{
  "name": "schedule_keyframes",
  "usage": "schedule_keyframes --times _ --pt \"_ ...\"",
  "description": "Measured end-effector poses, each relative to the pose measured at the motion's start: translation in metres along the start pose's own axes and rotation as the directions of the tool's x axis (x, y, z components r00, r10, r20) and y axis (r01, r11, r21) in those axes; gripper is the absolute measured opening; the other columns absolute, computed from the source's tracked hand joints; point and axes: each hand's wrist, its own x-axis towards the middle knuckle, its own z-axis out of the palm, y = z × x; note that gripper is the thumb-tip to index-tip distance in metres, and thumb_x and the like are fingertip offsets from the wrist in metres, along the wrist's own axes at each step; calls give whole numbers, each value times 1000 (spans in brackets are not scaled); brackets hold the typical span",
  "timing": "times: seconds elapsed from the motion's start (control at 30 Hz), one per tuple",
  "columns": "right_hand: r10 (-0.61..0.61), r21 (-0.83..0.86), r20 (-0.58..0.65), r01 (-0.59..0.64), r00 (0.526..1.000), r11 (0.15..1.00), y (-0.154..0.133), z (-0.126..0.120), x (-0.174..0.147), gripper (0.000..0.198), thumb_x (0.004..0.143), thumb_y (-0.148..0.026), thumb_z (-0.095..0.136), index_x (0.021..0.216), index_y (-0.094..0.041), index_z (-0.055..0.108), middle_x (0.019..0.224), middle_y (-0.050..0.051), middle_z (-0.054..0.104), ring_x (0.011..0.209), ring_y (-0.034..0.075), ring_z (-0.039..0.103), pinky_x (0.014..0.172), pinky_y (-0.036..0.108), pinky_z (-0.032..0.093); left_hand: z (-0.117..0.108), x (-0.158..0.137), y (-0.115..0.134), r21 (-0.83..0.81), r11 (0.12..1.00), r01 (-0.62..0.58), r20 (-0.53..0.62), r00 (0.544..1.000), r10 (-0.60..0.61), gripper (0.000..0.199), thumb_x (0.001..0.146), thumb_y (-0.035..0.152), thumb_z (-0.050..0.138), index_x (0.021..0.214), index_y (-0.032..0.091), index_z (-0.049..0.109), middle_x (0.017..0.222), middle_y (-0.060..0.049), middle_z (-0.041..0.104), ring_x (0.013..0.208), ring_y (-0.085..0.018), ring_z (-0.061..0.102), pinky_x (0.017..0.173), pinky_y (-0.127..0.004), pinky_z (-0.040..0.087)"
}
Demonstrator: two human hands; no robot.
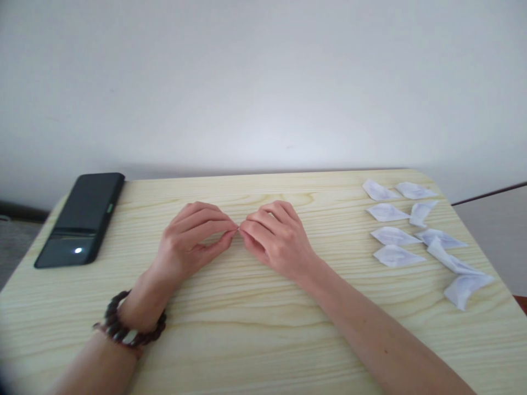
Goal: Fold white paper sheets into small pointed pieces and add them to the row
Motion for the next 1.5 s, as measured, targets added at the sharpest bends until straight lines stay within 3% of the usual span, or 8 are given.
schedule_keyframes --times 0.33,0.47,0.7,0.83,1.03,1.2,1.37,1.5 --pt "18 15 -5 -18 1000 1000 7 -2 -2 12 88 -13 56 89 -23 61 87 3 69 83 18 56 79 35 46 -9 -2 -11 50 990 134 -108 986 -129 5 79 18 68 78 22 71 74 0 73 81 -19 63 72 -36 53" --pt "41 66 -8 -40 999 997 8 -1 -2 12 87 -11 55 90 -22 61 86 3 68 82 18 57 79 35 47 -12 -4 -16 34 992 120 -107 988 -116 6 78 16 68 78 20 71 74 -1 73 81 -19 63 73 -36 54" --pt "99 114 -53 -92 994 989 12 0 -2 11 86 -9 55 87 -20 57 82 5 64 78 18 57 73 33 48 -16 -5 -17 -8 968 252 -120 961 -251 13 83 14 59 88 19 71 85 -3 72 84 -17 62 79 -33 54" --pt "79 114 3 -79 997 990 8 1 -1 9 87 -10 56 87 -19 57 81 5 65 76 17 57 72 32 48 -12 -3 -10 -49 979 197 -40 979 -199 27 81 18 65 109 17 66 104 -8 67 95 -19 60 85 -35 52" --pt "8 97 26 -10 1000 995 1 2 0 7 86 -11 58 87 -18 58 81 4 68 76 17 58 73 32 48 0 0 -6 -146 989 34 57 998 -25 7 84 16 66 89 18 71 84 -4 72 84 -18 59 78 -33 52" --pt "38 63 13 -38 999 997 6 0 0 8 86 -11 57 82 -18 57 76 4 66 72 17 58 70 32 46 -6 -3 -11 -132 985 107 -22 994 -111 7 84 14 65 85 19 71 81 -2 72 80 -17 60 75 -32 52" --pt "92 55 -72 -88 993 995 14 -1 -2 13 84 -9 54 77 -20 54 74 3 64 69 16 57 68 31 45 -17 -8 -23 -47 950 309 -200 929 -312 9 86 18 63 86 21 71 86 -1 72 80 -16 64 75 -30 52" --pt "129 106 -65 -121 990 987 12 0 -3 12 85 -11 53 78 -21 54 74 1 64 69 15 58 68 31 46 -13 -6 -20 -79 976 201 -59 977 -205 8 86 20 64 85 20 72 81 -2 72 76 -16 64 72 -32 52"
